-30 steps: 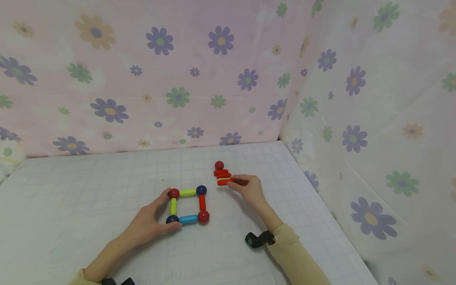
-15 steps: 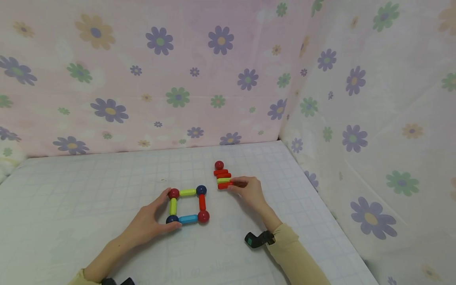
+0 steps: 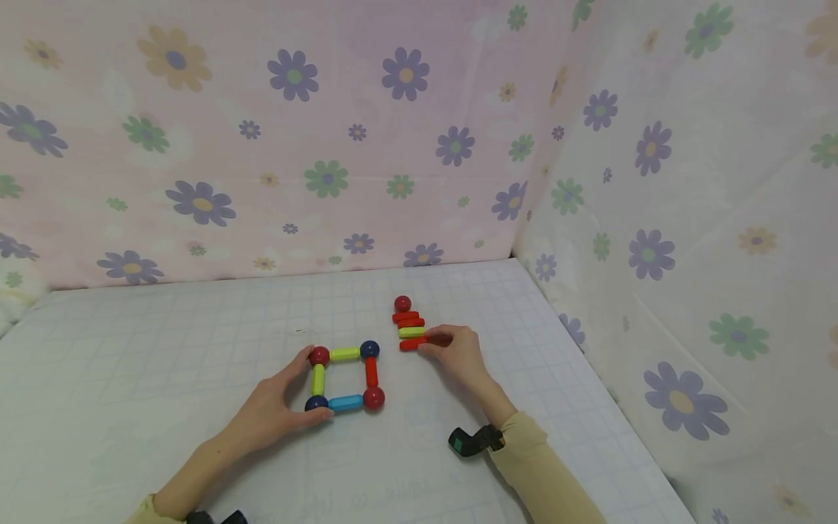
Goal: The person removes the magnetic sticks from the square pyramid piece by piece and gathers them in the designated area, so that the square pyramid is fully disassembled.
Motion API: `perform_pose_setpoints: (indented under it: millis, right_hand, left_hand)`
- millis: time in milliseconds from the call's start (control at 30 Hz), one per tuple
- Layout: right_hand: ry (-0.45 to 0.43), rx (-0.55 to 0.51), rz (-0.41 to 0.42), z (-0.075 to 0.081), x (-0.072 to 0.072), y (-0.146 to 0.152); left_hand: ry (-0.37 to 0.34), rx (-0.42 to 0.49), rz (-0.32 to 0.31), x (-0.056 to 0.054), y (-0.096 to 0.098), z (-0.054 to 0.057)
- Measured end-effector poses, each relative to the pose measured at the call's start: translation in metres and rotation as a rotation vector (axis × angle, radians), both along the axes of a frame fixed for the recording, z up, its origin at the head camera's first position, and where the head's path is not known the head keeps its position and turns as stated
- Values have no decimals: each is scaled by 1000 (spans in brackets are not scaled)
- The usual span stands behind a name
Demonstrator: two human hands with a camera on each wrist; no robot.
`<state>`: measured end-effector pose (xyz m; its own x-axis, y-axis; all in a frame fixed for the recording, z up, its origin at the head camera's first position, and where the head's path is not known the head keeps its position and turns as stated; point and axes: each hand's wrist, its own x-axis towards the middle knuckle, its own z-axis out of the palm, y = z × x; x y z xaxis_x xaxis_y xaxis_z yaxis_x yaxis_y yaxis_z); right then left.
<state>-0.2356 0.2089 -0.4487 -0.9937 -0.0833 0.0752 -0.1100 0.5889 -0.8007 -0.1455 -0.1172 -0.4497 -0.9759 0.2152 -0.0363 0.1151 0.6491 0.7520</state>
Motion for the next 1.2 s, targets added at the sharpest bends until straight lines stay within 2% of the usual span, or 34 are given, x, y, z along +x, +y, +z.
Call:
perform_pose_setpoints:
  millis: [200,967,1200]
  right_hand:
    - [2,41,5,-1,-1,0]
    - [22,11,0,2,0,0]
    - [88,37,-3,10,2,-3]
  left_hand:
    - [-1,6,-2,0,0,0]
    - [-5,9,-6,0,0,0]
    - [-7,11,-4,0,0,0]
